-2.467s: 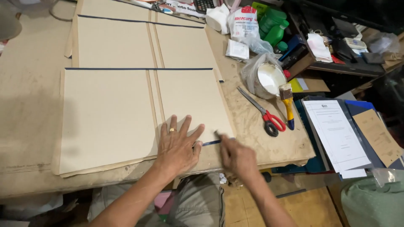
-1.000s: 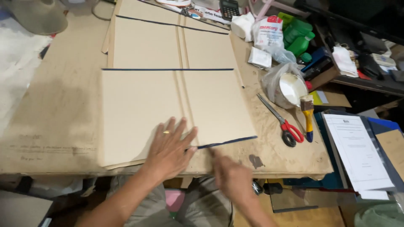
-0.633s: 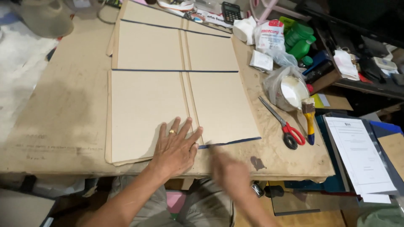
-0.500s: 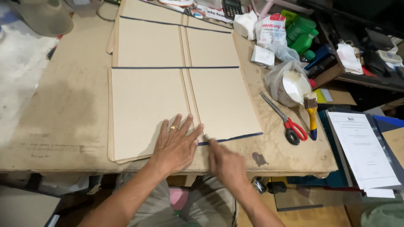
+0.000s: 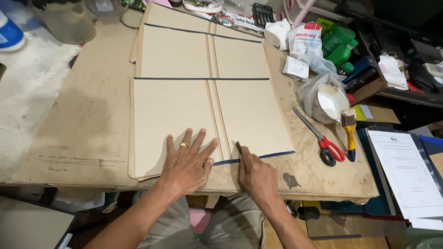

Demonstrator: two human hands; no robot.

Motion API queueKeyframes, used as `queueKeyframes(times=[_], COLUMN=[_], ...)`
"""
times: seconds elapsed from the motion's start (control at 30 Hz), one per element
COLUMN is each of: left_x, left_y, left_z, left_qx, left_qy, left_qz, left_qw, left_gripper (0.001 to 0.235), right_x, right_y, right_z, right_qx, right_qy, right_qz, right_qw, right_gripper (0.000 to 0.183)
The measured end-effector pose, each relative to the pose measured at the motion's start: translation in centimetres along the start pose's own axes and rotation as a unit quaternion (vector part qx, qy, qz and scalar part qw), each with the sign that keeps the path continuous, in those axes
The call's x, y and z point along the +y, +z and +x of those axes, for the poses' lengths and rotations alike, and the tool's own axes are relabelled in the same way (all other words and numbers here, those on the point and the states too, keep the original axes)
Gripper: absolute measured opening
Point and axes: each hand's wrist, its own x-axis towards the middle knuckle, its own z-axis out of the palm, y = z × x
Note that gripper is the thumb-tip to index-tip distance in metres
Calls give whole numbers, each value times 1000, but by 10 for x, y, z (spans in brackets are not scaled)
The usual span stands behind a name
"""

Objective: Applying adhesive to cardboard folders and attaching blue covers, then smoothing them for a clean finish.

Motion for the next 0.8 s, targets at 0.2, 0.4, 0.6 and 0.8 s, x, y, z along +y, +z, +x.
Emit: queueKeyframes(times=[0.2, 0.4, 0.6, 0.8], left_x=[-13, -43, -36, -40], left_y=[10, 11, 1, 3], left_z=[-2, -24, -18, -19], left_qx=[68, 21, 41, 46], left_qy=[40, -9, 19, 13], left_qz=[36, -12, 3, -47], left_qw=[996, 1000, 999, 998], left_gripper=[62, 72, 64, 60], right_x=[-29, -8, -46, -34], right_y=[3, -1, 3, 9], right_z=[-22, -13, -3, 1], right_qx=[-26, -70, -10, -21], right_qy=[-66, 38, -57, 92], right_qz=[39, 39, 24, -3], right_qw=[997, 996, 998, 996], right_gripper=[34, 26, 32, 40])
